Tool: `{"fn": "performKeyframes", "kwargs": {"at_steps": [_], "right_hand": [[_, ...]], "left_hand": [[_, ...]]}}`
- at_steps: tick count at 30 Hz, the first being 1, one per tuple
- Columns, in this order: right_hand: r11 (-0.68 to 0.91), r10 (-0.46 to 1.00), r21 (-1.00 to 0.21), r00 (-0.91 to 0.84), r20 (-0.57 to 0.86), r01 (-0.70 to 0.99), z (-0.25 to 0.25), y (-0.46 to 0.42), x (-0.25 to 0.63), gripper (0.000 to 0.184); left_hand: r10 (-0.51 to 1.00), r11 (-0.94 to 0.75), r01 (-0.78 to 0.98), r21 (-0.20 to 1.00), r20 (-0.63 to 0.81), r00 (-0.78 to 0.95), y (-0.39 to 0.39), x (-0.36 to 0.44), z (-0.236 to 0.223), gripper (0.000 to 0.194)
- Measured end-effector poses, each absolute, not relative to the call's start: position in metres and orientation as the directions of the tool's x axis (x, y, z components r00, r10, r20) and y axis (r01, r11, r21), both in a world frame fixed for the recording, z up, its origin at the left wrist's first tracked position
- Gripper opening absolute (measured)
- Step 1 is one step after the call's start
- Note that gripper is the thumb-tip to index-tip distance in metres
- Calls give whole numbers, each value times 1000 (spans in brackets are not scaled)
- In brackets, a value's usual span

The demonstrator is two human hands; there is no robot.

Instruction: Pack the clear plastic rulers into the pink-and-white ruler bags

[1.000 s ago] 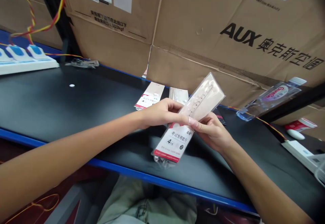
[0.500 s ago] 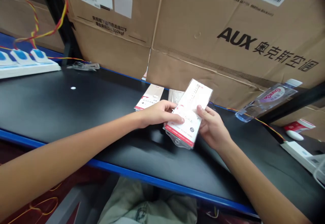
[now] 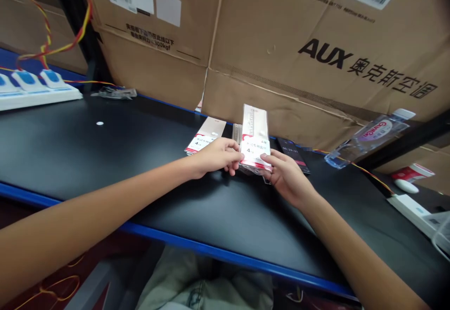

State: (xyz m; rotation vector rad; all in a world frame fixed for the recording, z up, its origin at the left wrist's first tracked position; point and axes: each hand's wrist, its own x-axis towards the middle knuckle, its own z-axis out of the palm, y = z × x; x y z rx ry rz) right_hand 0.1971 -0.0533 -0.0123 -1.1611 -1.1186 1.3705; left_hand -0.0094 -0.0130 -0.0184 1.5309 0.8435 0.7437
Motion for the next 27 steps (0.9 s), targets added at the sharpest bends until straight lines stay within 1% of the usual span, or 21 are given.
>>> {"fn": "performKeyframes", "kwargs": {"at_steps": [5,7,9,10,12,14,15,18,21,23,24,26,27], "right_hand": [[-158,986,-985,-67,-154,-71,-13,-52,199,19],[-173,983,-984,-63,-170,-48,-12,-52,198,20],[-165,986,-986,-20,-165,-2,-12,-53,197,26],[-137,990,-990,25,-137,20,-12,-53,197,30],[-34,990,-998,140,-25,61,-13,-53,197,33],[88,967,-991,229,108,98,-13,-51,199,33],[125,957,-985,248,153,122,-14,-51,200,31],[140,953,-966,235,192,219,-17,-49,204,23],[143,957,-931,192,216,336,-19,-49,205,19],[193,943,-886,171,286,421,-18,-48,208,17],[220,929,-856,167,331,467,-18,-48,210,16],[247,906,-786,151,394,567,-16,-46,215,15],[247,906,-748,126,403,616,-15,-45,219,14]], "left_hand": [[873,-88,149,985,4,488,-10,-10,-20,11],[879,-93,147,985,12,477,-9,-10,-20,12],[886,-93,147,985,14,463,-9,-9,-20,13],[889,-92,149,985,14,458,-9,-9,-20,15],[891,-90,158,983,9,454,-9,-10,-21,23],[892,-84,166,983,0,452,-8,-11,-21,31],[891,-85,171,982,-2,454,-7,-11,-22,33],[883,-112,194,975,8,469,-5,-13,-24,33],[884,-199,261,945,59,463,-4,-14,-26,31],[888,-309,346,886,139,438,-4,-13,-27,28],[882,-375,395,839,192,430,-5,-13,-27,28],[842,-504,468,726,292,454,-8,-13,-26,31],[816,-552,484,679,321,481,-9,-13,-26,35]]}}
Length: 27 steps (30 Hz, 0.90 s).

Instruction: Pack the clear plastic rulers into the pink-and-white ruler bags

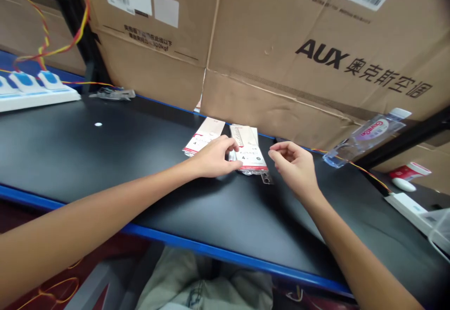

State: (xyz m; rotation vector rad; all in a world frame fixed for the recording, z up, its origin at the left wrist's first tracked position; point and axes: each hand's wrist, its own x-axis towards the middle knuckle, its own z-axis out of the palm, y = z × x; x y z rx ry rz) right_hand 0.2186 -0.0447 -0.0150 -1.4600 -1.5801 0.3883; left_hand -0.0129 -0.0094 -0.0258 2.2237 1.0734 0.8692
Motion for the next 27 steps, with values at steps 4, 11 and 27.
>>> {"fn": "performKeyframes", "kwargs": {"at_steps": [4,11,27], "right_hand": [[237,944,-605,-35,327,760,-16,-39,228,17],[261,964,-502,-196,179,825,-21,-37,230,26],[245,966,-447,-177,189,860,-21,-40,227,27]], "left_hand": [[730,-659,482,577,339,593,-15,-14,-26,47],[724,-675,540,503,313,614,-10,-16,-30,39],[732,-661,540,521,288,618,-7,-19,-26,38]]}}
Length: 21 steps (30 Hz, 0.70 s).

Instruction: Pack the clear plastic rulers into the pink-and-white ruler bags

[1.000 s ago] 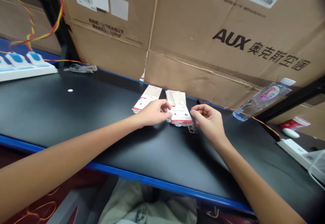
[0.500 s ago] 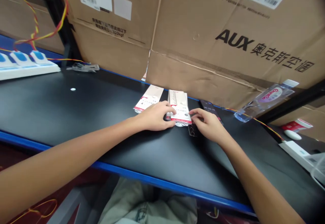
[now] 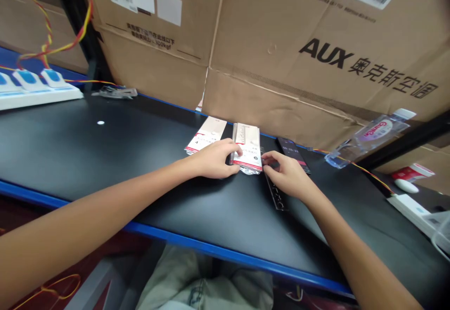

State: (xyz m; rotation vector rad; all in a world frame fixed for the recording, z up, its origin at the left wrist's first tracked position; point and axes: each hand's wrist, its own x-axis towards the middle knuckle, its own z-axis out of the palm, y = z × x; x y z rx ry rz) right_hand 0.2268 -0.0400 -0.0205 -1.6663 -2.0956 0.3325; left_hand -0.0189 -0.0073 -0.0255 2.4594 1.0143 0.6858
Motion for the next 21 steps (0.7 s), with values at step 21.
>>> {"fn": "performKeyframes", "kwargs": {"at_steps": [21], "right_hand": [[178,983,-444,-137,123,878,-13,-42,228,36]], "left_hand": [[854,-520,591,617,350,386,15,-26,-27,21]]}}
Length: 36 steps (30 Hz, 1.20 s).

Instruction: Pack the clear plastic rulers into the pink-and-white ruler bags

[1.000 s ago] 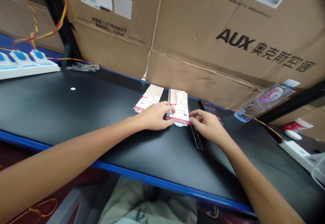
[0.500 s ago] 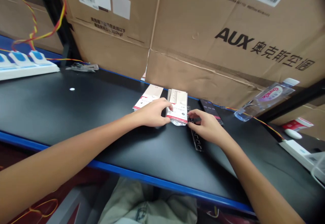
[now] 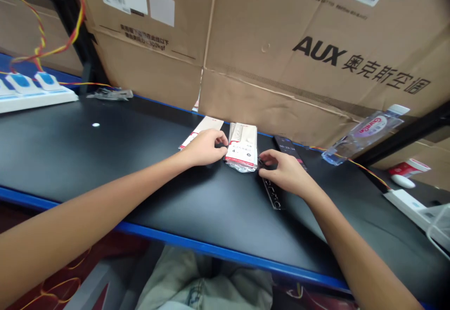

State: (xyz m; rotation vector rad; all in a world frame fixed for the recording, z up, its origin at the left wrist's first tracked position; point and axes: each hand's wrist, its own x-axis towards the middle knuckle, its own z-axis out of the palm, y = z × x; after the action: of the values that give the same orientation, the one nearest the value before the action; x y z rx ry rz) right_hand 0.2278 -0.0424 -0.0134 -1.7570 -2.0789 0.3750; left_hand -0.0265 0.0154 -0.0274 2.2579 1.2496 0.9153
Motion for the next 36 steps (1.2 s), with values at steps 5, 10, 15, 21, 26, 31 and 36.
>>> {"fn": "performKeyframes", "kwargs": {"at_steps": [5,10,15,21,26,31,36], "right_hand": [[272,962,-378,-250,109,885,-17,-42,231,41],[318,948,-380,-294,121,869,-19,-41,232,46],[307,951,-360,-292,96,881,-19,-40,233,52],[296,955,-369,-274,111,881,-22,-37,235,44],[254,967,-356,-241,80,899,-19,-37,233,44],[243,969,-366,-245,43,898,-17,-38,232,43],[282,960,-338,-263,101,898,-21,-35,235,42]], "left_hand": [[877,-479,664,575,344,335,19,-31,-26,21],[876,-481,688,544,342,341,22,-34,-26,20],[867,-494,693,525,358,347,24,-33,-27,20],[859,-508,676,534,375,349,18,-30,-27,19],[776,-628,576,524,477,412,1,-18,-23,14],[626,-779,464,421,565,538,-12,-10,-20,10],[631,-775,471,422,562,534,-8,-13,-22,10]]}}
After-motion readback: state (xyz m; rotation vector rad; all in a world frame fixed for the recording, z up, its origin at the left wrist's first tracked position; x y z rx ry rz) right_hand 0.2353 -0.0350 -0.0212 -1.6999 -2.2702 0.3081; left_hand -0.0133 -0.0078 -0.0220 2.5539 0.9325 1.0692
